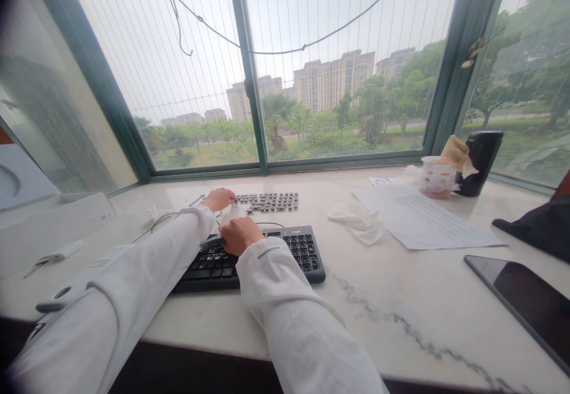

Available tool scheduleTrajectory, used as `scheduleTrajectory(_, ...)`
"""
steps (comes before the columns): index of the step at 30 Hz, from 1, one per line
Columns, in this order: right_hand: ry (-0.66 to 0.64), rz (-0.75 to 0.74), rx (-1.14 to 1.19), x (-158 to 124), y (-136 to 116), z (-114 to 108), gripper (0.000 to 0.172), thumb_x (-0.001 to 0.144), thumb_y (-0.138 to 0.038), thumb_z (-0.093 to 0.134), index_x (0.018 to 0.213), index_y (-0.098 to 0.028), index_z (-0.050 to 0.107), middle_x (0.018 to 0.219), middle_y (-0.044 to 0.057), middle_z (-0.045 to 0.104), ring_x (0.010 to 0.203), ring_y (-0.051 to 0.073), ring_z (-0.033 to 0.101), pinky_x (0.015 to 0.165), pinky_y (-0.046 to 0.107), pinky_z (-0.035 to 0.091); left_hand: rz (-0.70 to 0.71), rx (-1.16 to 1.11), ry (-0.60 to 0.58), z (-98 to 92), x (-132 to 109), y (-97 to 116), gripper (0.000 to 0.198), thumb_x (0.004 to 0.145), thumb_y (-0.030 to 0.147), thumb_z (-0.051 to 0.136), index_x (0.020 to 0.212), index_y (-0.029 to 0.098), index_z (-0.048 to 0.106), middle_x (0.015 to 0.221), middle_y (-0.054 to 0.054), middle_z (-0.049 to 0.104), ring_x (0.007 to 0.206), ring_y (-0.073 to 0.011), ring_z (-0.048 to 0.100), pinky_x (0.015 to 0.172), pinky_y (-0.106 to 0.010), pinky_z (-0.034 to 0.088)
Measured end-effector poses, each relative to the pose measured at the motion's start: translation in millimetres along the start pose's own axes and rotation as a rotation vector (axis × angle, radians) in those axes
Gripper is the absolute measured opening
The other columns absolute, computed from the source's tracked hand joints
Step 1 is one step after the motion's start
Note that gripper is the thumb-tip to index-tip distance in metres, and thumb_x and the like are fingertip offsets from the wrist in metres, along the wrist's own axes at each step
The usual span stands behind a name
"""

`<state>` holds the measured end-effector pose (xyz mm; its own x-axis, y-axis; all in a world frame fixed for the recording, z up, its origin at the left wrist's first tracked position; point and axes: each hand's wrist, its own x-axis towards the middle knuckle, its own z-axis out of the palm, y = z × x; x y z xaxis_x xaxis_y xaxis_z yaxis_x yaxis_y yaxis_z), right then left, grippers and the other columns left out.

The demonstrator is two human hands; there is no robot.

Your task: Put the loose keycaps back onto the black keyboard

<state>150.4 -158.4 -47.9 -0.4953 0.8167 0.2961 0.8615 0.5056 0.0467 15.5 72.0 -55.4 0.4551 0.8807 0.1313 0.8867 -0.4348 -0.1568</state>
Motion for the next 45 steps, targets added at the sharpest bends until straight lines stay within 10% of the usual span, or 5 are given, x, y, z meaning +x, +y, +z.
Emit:
scheduleTrajectory(31,0.007,0.005,0.026,0.7,1.1,2.2,0.028,0.082,-0.027,0.051,0.099,-0.015,0.069,0.09,0.015,0.071,0.08,0.028,0.068,0.069,0.036,0.049,-0.034,-0.021,0.046,-7.2,-0.2,7.7,0.021,0.077,0.034,0.06,0.091,0.028,0.074,0.099,-0.005,0.072,0.093,-0.0214,0.064,0.084,-0.03,0.047)
scheduleTrajectory(45,0.094,0.133,-0.005,2.2,5.5,-0.6,0.027,0.092,-0.03,0.043,0.1,-0.019,0.067,0.088,0.012,0.072,0.081,0.026,0.068,0.07,0.033,0.044,-0.134,-0.242,0.217,-54.4,-47.8,20.6,0.022,0.08,0.041,0.06,0.092,0.03,0.074,0.094,0.002,0.074,0.089,-0.0175,0.065,0.082,-0.026,0.047)
